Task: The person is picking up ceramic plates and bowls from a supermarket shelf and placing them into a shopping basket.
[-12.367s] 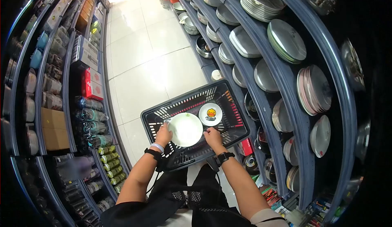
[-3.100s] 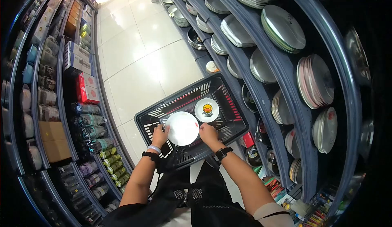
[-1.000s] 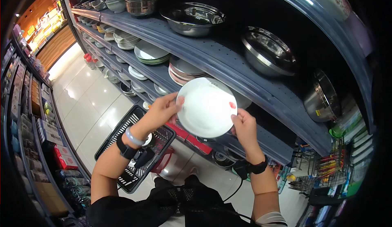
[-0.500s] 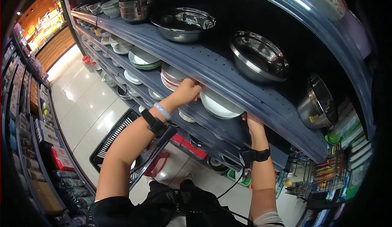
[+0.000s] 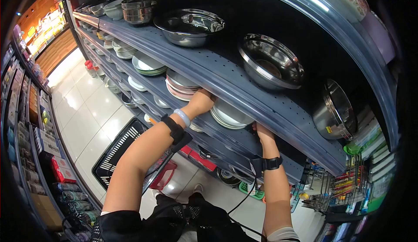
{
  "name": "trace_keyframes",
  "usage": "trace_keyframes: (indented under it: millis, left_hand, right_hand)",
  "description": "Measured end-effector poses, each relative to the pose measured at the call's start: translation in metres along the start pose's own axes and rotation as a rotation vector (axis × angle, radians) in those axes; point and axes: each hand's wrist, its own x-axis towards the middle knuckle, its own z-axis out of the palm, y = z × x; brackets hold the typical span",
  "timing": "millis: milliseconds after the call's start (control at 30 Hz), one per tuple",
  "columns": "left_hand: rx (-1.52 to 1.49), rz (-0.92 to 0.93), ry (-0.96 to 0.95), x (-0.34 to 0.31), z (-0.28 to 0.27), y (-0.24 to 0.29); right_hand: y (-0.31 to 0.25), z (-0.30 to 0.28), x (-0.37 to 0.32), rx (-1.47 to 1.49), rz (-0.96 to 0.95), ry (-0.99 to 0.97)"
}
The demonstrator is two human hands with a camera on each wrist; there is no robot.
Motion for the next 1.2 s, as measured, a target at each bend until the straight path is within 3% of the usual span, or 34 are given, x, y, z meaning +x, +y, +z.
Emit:
trace_keyframes:
  millis: [67, 167, 233, 367, 433, 800, 900, 933, 967, 1033, 1100, 1167, 1200]
  left_hand:
    - [0.062, -0.12, -0.096, 0.001, 0.003, -0.005]
    - [0.115, -0.157, -0.088, 0.0, 0.013, -0.016]
    - [0.144, -0.163, -0.099, -0.001, 0.01, -0.012]
    - [0.229, -0.172, -0.103, -0.001, 0.001, -0.001]
    - [0.238, -0.157, -0.124, -0.001, -0.005, 0.006]
    - [0.143, -0.248, -0.101, -0.01, -0.013, 0.025]
    - [-0.133, -0.355, -0.024, -0.027, -0.014, 0.027]
    - [-0.179, -0.345, 0.023, -0.039, -0.027, 0.041]
    - [-0.221, -0.341, 0.073, -0.056, -0.04, 0.056]
    - [-0.376, -0.39, 0.079, -0.097, -0.053, 0.056]
    - [-0.309, -0.421, 0.103, -0.151, -0.055, 0.034]
    - [-0.265, -0.482, 0.167, -0.206, -0.064, 0.017]
    - [-0.224, -0.667, 0.106, -0.239, -0.071, 0.005]
  right_hand:
    - [0.001, 0.001, 0.002, -0.005, -0.009, -0.003]
    - [0.026, 0.005, 0.016, -0.101, -0.042, 0.002]
    - [0.083, 0.012, 0.045, -0.617, -0.804, 0.257]
    - [0.063, 0.012, 0.041, -0.698, -0.701, 0.339]
    - [0.029, 0.001, 0.025, -0.66, -0.278, -0.059]
    - [0.04, 0.006, 0.025, -0.581, -0.273, -0.001]
    - [0.044, 0.004, 0.014, -0.501, -0.192, 0.097]
    - [0.047, 0.011, 0.008, -0.477, -0.507, 0.369]
    - [0.05, 0.013, 0.002, -0.469, -0.518, 0.341]
    - [-0.004, 0.009, -0.042, 0.093, -0.314, 0.247]
    - [-0.02, 0.008, -0.066, 0.106, -0.29, 0.072]
    - [-0.024, 0.026, -0.08, 0.142, -0.341, 0.033]
    - [-0.029, 0.036, -0.089, 0.132, -0.319, -0.029]
